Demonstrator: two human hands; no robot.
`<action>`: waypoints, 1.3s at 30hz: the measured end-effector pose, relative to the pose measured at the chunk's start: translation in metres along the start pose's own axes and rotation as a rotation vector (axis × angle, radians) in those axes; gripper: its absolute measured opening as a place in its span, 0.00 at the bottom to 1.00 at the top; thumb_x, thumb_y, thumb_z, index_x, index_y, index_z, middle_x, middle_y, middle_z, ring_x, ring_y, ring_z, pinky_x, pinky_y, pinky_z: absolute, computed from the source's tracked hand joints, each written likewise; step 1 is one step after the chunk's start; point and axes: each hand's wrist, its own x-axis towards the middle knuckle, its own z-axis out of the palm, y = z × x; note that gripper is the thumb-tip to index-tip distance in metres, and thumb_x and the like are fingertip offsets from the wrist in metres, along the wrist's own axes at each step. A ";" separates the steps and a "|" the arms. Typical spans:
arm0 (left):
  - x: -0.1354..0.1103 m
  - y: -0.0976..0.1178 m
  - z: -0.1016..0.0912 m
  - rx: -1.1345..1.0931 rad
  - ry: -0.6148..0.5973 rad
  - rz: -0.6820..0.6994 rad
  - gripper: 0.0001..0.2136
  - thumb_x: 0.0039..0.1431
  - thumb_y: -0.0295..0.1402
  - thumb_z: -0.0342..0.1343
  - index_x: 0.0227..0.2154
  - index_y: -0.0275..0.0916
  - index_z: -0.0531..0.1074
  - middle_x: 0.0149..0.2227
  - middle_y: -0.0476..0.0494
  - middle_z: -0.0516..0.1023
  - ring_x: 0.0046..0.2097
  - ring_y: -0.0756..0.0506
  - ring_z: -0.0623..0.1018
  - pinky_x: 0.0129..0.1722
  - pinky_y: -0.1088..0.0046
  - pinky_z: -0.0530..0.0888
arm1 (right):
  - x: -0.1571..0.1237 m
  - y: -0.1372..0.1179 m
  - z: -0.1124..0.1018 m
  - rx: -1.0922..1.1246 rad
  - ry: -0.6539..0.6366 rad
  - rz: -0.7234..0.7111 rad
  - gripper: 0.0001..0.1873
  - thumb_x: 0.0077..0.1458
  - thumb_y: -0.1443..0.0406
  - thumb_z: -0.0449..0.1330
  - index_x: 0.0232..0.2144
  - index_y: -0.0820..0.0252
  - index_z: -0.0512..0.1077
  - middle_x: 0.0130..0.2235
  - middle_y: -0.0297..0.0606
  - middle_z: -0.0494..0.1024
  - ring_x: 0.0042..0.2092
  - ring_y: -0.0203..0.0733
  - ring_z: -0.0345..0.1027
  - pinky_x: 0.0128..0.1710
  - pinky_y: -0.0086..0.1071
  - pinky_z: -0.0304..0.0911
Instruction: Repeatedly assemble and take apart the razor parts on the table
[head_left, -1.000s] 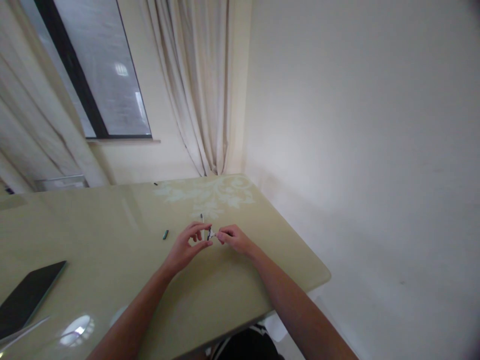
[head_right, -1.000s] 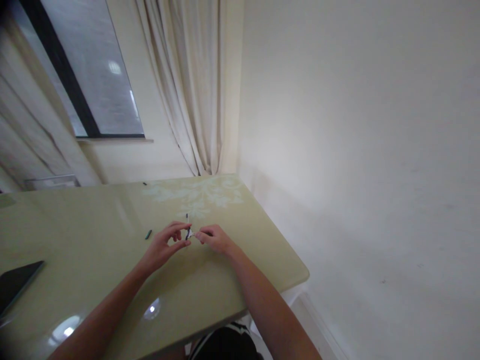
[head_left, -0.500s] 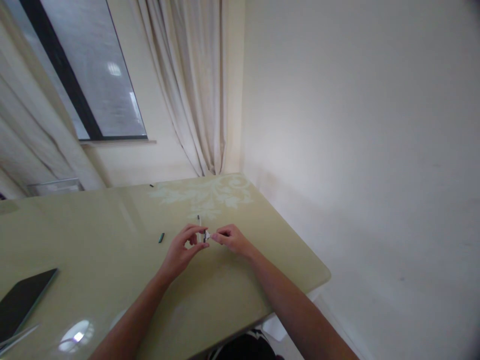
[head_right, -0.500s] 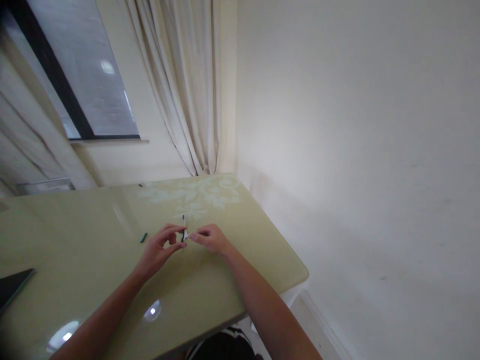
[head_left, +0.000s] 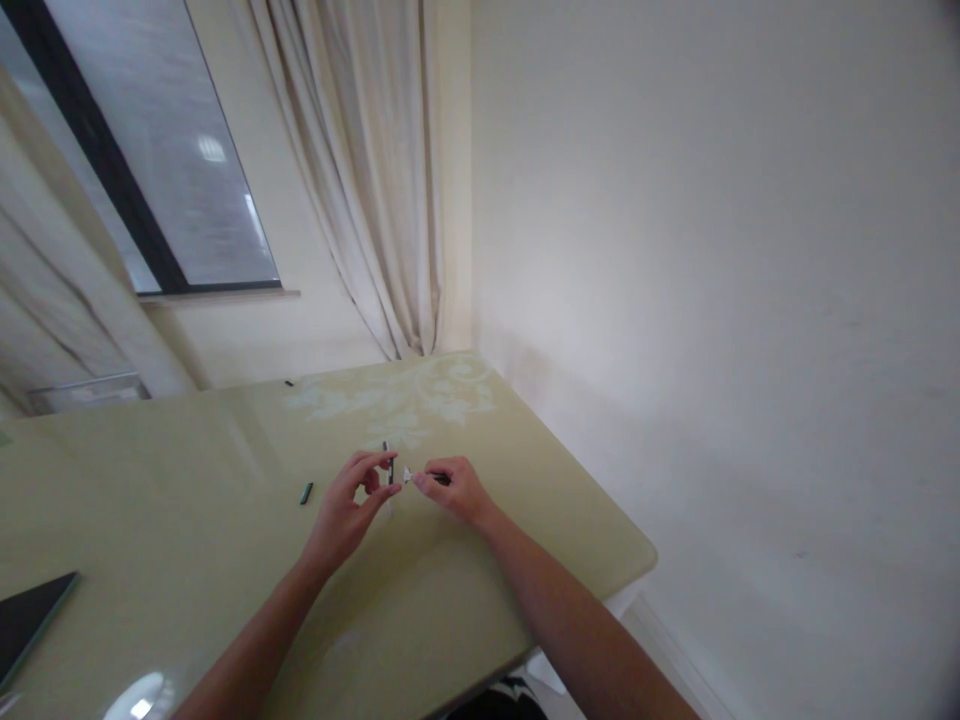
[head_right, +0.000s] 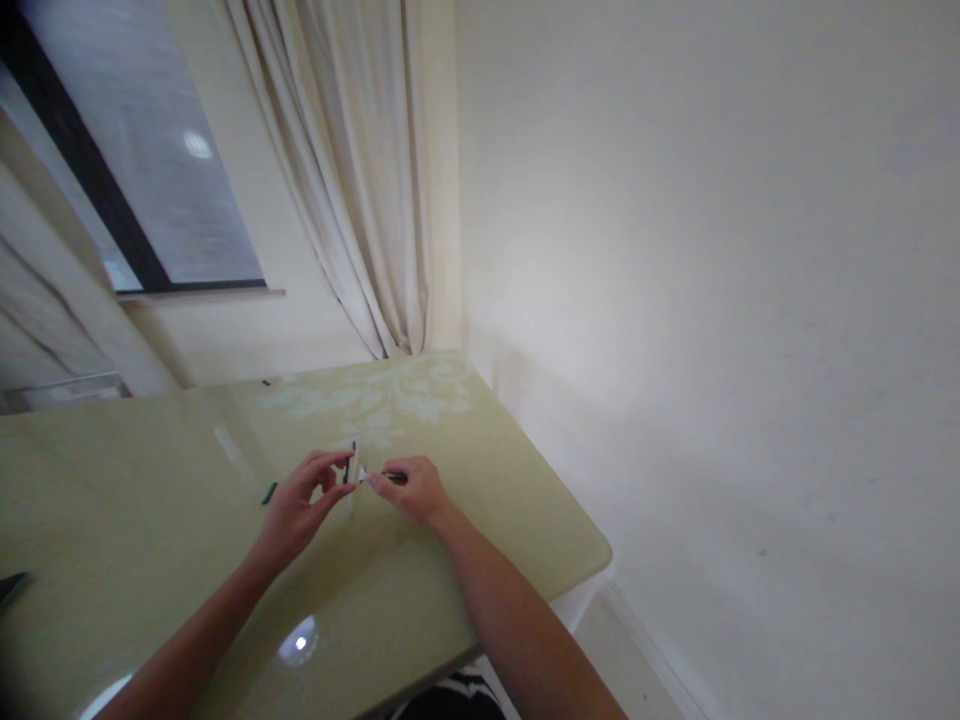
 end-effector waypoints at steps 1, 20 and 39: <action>0.004 -0.002 -0.002 0.015 0.030 -0.014 0.16 0.62 0.40 0.61 0.52 0.45 0.75 0.38 0.48 0.74 0.32 0.49 0.72 0.38 0.71 0.73 | 0.001 0.001 -0.001 0.019 0.020 0.006 0.27 0.60 0.49 0.57 0.17 0.57 0.57 0.21 0.28 0.52 0.25 0.33 0.47 0.27 0.31 0.42; 0.090 -0.019 0.123 0.341 -0.435 -0.418 0.19 0.50 0.37 0.68 0.47 0.43 0.82 0.39 0.44 0.86 0.42 0.40 0.83 0.40 0.68 0.72 | 0.019 0.032 -0.029 0.513 0.718 0.320 0.34 0.53 0.35 0.57 0.18 0.58 0.67 0.15 0.26 0.55 0.19 0.31 0.45 0.19 0.29 0.40; 0.028 -0.065 -0.038 0.408 -0.214 -0.399 0.25 0.50 0.46 0.61 0.48 0.36 0.80 0.45 0.33 0.82 0.42 0.34 0.81 0.46 0.56 0.75 | 0.017 0.028 -0.022 0.502 0.586 0.371 0.34 0.53 0.36 0.57 0.18 0.59 0.69 0.15 0.25 0.54 0.18 0.31 0.44 0.20 0.29 0.38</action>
